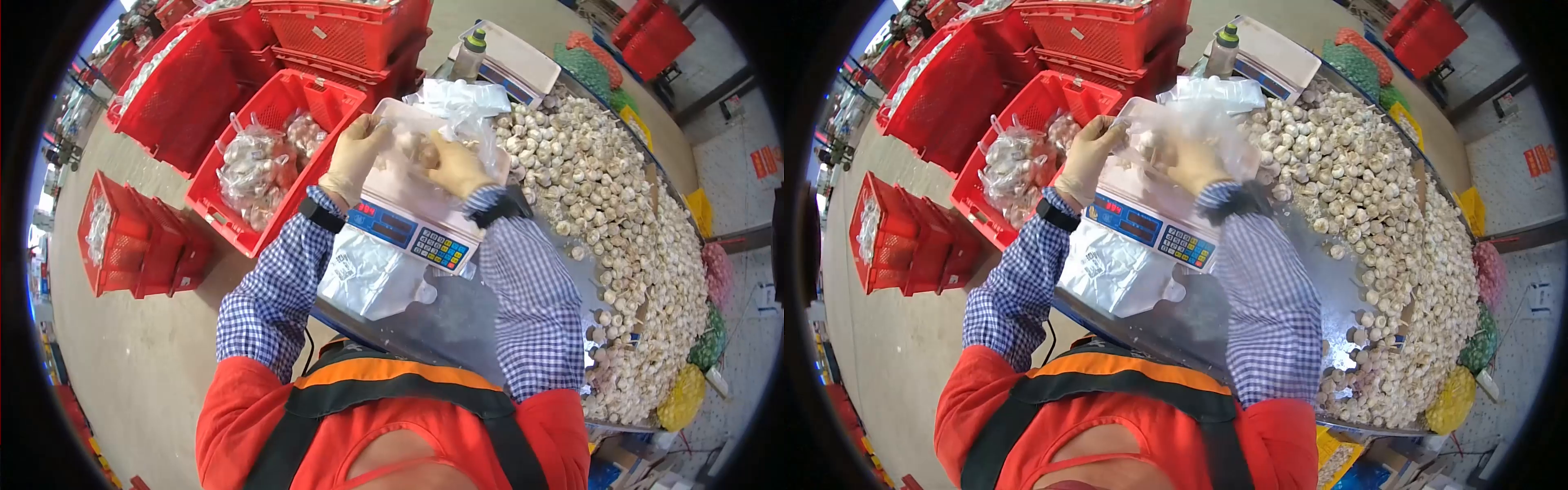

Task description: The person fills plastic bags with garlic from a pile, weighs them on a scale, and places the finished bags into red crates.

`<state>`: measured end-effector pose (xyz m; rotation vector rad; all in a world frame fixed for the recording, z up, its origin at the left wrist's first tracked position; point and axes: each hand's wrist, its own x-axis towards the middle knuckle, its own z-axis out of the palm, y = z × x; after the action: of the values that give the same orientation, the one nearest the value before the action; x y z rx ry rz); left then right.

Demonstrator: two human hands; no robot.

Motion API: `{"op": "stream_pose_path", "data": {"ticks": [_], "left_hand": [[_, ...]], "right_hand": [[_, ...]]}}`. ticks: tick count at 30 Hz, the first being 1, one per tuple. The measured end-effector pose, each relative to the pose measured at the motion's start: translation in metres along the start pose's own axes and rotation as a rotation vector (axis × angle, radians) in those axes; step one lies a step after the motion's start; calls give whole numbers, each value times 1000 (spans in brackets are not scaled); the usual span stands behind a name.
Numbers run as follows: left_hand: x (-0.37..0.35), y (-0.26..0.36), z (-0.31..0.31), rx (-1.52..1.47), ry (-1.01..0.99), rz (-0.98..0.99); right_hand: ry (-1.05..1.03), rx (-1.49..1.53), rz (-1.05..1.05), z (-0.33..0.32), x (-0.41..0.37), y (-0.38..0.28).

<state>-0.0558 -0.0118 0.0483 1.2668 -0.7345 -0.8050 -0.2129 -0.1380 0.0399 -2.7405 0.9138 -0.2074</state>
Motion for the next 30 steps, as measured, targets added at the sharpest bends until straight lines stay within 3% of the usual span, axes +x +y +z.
{"op": "stream_pose_path", "data": {"ticks": [3, 5, 7, 9, 11, 13, 14, 17, 18, 21, 22, 23, 24, 26, 28, 30], "left_hand": [[7, -9, -23, -11, -50, 47], [2, 10, -26, -24, 24, 57], [1, 23, -29, 41, 71, 46], [-5, 29, -31, 40, 107, 17], [-9, 34, -28, 40, 133, -3], [-15, 35, -24, 53, 156, -26], [-16, 35, -23, 58, 164, -54], [-6, 18, -27, 48, 192, -128], [-4, 15, -25, 70, 186, -201], [8, -19, -34, 27, 99, -34], [10, -10, -27, -125, 129, -209], [19, -25, -35, -163, 39, -160], [15, -14, -21, -170, 75, -174], [19, -18, -26, -235, 79, -258], [18, -19, -25, -165, 48, -213], [15, -11, -22, -102, 35, -157]], "right_hand": [[119, 53, -11, -51, -47, -2], [311, 713, 108, -66, -75, 22], [560, 710, 366, -75, -101, 69], [565, 519, 585, -38, -132, 155], [372, -31, 713, 18, -181, 219], [201, -93, 927, 66, -218, 255], [211, -89, 998, 107, -232, 288], [142, -72, 946, 111, -213, 242], [258, 3, 783, 117, -200, 240], [541, 159, 446, 126, -164, 220], [531, 114, 405, 135, -152, 219], [450, 163, 451, 132, -141, 210], [366, 225, 490, 127, -134, 198], [405, 395, 565, 124, -134, 180], [373, 353, 557, 121, -145, 174], [198, 139, 438, 119, -160, 162]]}}
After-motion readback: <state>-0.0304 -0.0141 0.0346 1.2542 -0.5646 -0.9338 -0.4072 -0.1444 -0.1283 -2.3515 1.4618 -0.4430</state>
